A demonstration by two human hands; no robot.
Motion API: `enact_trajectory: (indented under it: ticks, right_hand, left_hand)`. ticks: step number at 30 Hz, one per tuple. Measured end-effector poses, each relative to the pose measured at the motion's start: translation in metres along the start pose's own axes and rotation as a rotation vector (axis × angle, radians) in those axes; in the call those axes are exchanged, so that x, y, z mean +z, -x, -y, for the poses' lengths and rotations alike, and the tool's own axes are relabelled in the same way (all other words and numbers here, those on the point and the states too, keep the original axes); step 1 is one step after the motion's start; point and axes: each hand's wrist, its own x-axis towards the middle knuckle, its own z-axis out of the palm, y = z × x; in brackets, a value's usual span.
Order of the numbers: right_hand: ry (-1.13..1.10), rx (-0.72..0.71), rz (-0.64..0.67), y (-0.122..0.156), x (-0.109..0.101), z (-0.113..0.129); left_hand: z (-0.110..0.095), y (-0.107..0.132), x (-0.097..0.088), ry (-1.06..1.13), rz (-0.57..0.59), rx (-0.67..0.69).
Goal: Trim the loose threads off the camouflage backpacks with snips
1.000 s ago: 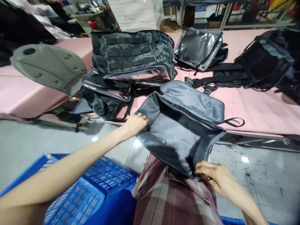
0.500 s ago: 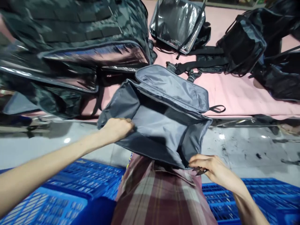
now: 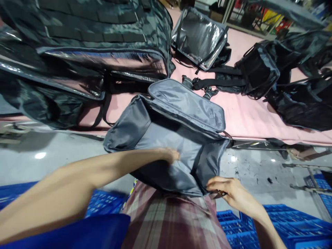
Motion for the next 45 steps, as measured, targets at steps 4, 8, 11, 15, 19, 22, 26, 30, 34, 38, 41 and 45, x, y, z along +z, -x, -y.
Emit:
enact_trajectory:
  ticks: [4,8,11,15,19,22,26,30,34,38,41,45]
  right_hand:
    - [-0.042,-0.050,-0.063,-0.001,-0.017,0.003]
    - [0.098,-0.102,-0.546,-0.027,-0.048,0.001]
    - [0.387,0.018,-0.718,-0.066,-0.070,-0.003]
    - [0.445,0.129,-0.574,-0.108,-0.092,-0.012]
    - [-0.030,0.121,-0.340,-0.124,-0.110,-0.026]
    - [-0.312,0.128,-0.263,-0.128,-0.117,-0.033]
    - [-0.403,0.139,-0.258,-0.129,-0.119,-0.034]
    - [-0.420,0.136,-0.244,-0.130,-0.119,-0.037]
    - [-0.440,0.131,-0.247,-0.131,-0.120,-0.041]
    - [-0.424,0.151,-0.251,-0.130,-0.120,-0.037]
    - [-0.397,0.165,-0.263,-0.129,-0.120,-0.032]
    - [-0.332,0.135,-0.278,-0.129,-0.120,-0.035]
  left_hand:
    - [0.019,-0.027,-0.048,-0.102,-0.128,-0.190]
    - [0.007,-0.011,-0.081,-0.114,-0.188,-0.191]
    - [-0.016,0.008,-0.092,-0.235,-0.462,-0.026]
    - [-0.031,0.007,-0.116,-0.418,-0.631,0.106]
    - [-0.024,-0.017,-0.153,-0.252,-0.383,0.032]
    - [-0.017,-0.029,-0.176,-0.133,-0.141,-0.050]
    - [-0.006,-0.025,-0.195,-0.163,-0.084,-0.141]
    - [0.019,-0.005,-0.210,-0.206,-0.136,-0.277]
    - [0.048,0.015,-0.220,-0.203,-0.201,-0.316]
    - [0.067,0.022,-0.221,-0.154,-0.249,-0.304]
    - [0.074,0.022,-0.221,-0.079,-0.264,-0.251]
    - [0.079,0.032,-0.223,0.013,-0.271,-0.171]
